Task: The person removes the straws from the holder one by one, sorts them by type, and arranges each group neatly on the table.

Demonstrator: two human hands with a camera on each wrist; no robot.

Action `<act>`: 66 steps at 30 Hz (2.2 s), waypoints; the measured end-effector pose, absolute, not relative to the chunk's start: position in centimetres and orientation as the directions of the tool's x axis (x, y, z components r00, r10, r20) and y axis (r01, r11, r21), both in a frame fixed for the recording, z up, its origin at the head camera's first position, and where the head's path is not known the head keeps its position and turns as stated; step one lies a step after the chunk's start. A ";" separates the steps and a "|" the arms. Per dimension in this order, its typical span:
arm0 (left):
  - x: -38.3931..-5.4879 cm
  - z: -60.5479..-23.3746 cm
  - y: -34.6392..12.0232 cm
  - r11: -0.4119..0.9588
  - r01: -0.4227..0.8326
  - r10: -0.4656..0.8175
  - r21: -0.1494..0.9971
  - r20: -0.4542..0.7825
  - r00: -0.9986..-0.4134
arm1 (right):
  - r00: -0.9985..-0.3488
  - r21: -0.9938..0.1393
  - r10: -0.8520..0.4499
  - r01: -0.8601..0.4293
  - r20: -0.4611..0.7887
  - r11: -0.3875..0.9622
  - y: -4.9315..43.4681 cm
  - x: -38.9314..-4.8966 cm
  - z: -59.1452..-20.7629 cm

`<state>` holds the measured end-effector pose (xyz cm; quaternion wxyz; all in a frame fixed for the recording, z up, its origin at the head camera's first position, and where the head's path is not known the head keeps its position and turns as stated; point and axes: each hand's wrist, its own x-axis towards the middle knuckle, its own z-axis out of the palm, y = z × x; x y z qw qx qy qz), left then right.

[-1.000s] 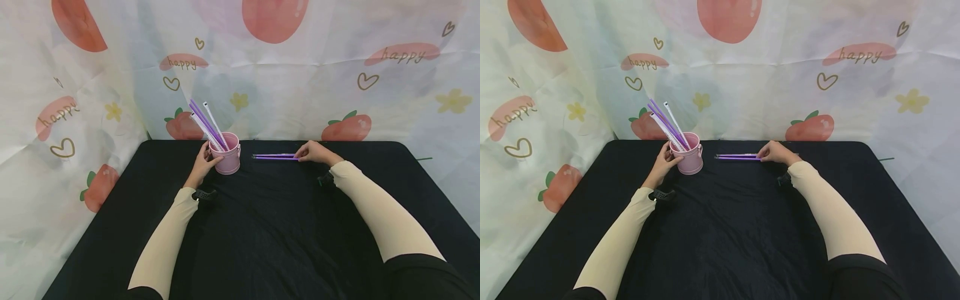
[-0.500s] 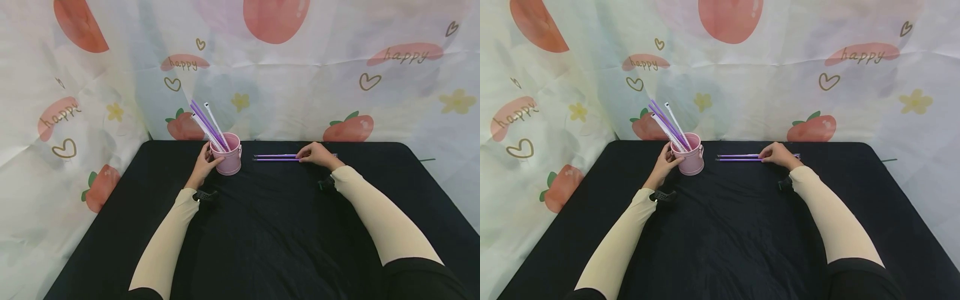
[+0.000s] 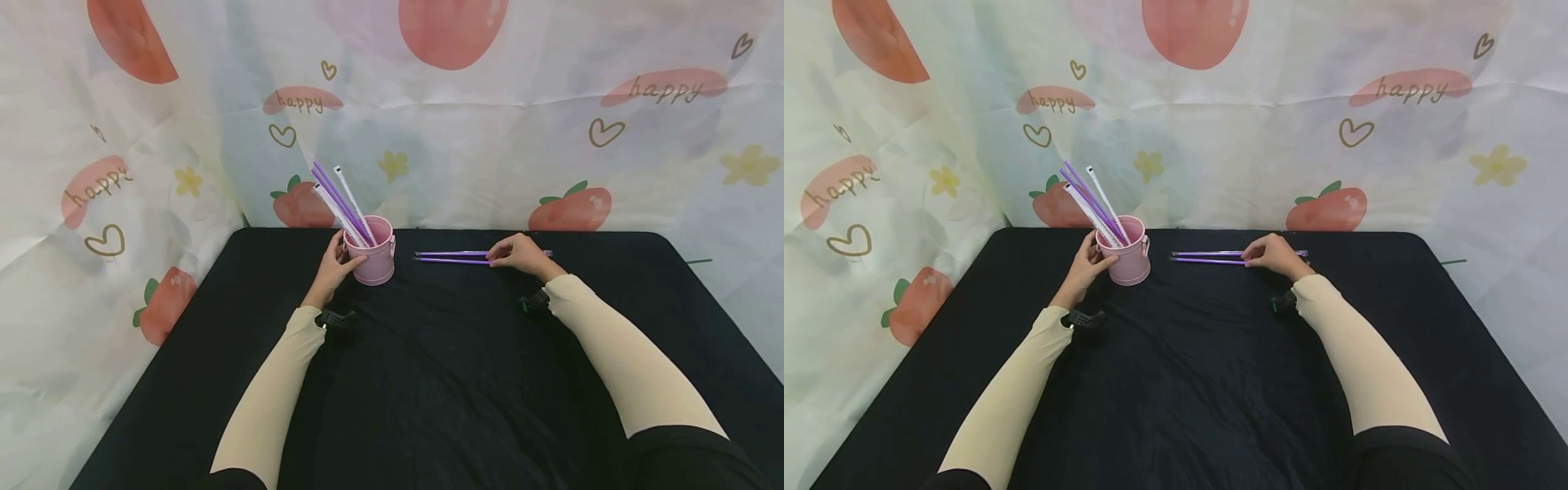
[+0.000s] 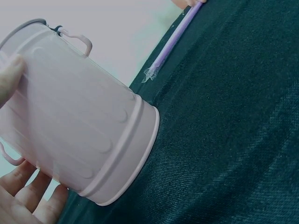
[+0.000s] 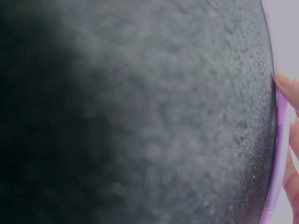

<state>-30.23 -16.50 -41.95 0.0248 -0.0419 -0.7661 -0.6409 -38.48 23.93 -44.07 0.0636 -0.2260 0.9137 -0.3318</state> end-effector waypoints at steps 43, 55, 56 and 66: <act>-30.3 -42.3 -16.6 0.181 0.114 0.044 0.977 0.108 -0.993 | -0.873 -0.663 -0.486 -0.386 0.039 0.641 24.8 -38.2 -43.9; -29.1 -40.8 -16.3 0.170 0.092 0.053 0.981 0.084 -0.995 | -0.890 -0.796 -0.449 -0.323 0.072 0.513 25.3 -37.9 -44.2; -29.2 -40.8 -16.3 0.170 0.091 0.053 0.981 0.083 -0.995 | -0.893 -0.808 -0.445 -0.316 0.076 0.497 25.3 -37.8 -44.2; -29.2 -40.8 -16.2 0.167 0.093 0.054 0.982 0.085 -0.995 | -0.920 -0.822 -0.372 -0.306 0.125 0.480 24.8 -37.3 -43.6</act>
